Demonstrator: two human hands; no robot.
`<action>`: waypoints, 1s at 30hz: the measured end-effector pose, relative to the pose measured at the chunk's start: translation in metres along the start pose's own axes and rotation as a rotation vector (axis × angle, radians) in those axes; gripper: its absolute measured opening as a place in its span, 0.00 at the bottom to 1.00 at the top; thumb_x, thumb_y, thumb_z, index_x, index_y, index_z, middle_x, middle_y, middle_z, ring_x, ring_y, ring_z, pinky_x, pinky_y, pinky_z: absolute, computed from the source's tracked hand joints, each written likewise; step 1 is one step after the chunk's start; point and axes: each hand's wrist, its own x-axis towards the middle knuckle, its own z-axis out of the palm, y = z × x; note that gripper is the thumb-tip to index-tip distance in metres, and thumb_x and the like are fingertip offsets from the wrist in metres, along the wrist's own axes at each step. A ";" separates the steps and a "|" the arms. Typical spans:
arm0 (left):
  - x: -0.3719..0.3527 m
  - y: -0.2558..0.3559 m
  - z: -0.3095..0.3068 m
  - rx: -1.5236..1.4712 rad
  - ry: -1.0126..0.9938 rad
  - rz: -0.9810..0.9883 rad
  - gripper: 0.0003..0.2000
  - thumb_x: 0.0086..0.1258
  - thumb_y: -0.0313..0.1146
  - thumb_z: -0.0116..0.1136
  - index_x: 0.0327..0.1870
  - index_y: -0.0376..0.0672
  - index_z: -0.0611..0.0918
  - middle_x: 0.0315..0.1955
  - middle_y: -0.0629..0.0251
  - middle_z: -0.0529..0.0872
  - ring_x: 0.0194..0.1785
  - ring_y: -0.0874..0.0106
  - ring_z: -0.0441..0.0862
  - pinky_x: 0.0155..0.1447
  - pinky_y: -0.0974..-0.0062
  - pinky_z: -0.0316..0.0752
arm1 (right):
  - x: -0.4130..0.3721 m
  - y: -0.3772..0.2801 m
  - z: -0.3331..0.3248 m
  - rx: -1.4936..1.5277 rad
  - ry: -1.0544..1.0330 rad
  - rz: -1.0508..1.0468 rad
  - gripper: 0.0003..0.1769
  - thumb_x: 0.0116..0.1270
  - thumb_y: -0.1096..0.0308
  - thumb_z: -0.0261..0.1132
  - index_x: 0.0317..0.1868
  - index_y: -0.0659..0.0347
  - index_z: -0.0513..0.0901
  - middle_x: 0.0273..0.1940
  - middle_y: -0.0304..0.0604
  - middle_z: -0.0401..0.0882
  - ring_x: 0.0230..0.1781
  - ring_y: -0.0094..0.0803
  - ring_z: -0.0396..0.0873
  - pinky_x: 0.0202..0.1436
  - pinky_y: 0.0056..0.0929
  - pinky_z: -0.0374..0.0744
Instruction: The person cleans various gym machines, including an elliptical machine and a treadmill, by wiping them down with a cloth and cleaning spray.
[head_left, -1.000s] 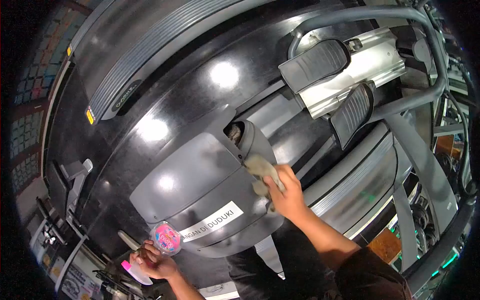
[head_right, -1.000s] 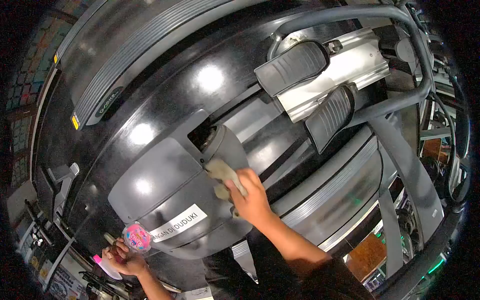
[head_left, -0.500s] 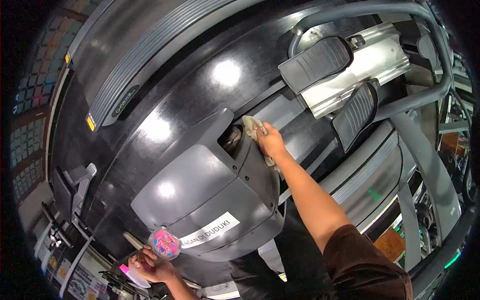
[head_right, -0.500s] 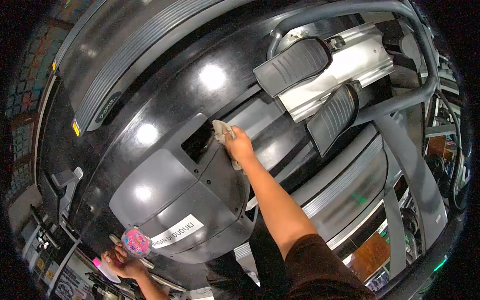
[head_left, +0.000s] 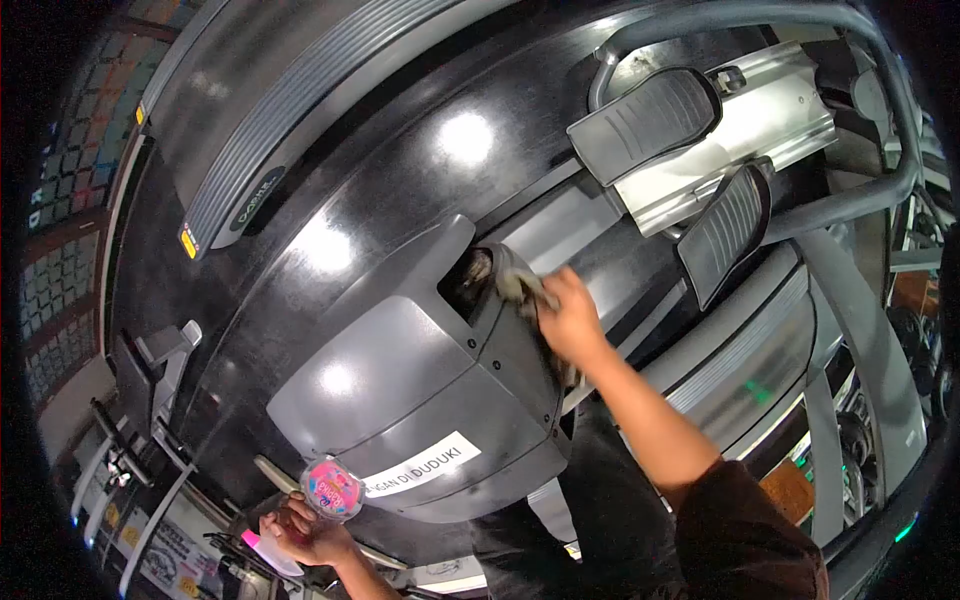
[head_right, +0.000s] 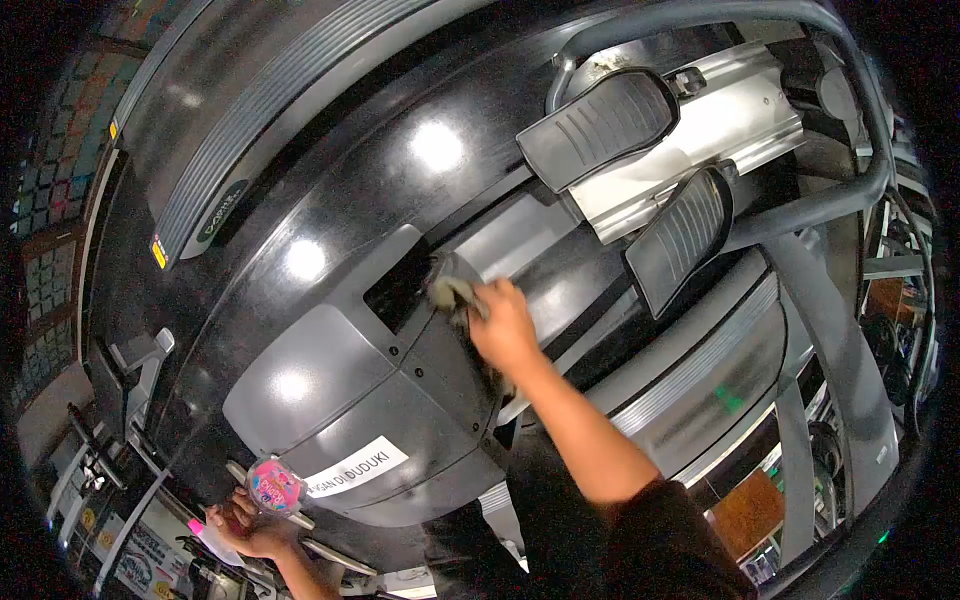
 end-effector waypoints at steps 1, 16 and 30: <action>0.001 0.000 -0.005 -0.018 -0.027 -0.010 0.11 0.74 0.41 0.52 0.48 0.44 0.75 0.24 0.72 0.68 0.29 0.74 0.69 0.46 0.70 0.67 | 0.022 0.010 0.008 -0.059 -0.079 0.055 0.11 0.65 0.68 0.68 0.48 0.55 0.87 0.45 0.54 0.79 0.47 0.54 0.80 0.51 0.49 0.79; 0.007 0.000 -0.034 -0.059 -0.133 -0.029 0.14 0.72 0.41 0.51 0.52 0.42 0.77 0.27 0.70 0.72 0.31 0.71 0.71 0.52 0.67 0.73 | 0.090 0.013 -0.003 -0.033 -0.583 0.291 0.20 0.67 0.58 0.67 0.55 0.60 0.86 0.52 0.59 0.84 0.53 0.50 0.83 0.59 0.38 0.78; -0.001 0.004 -0.002 -0.014 0.035 -0.090 0.08 0.71 0.39 0.51 0.42 0.45 0.73 0.19 0.72 0.67 0.26 0.73 0.67 0.45 0.71 0.70 | 0.066 0.000 0.016 -0.227 -0.198 -0.027 0.09 0.66 0.67 0.65 0.45 0.59 0.85 0.44 0.52 0.82 0.48 0.56 0.81 0.51 0.49 0.80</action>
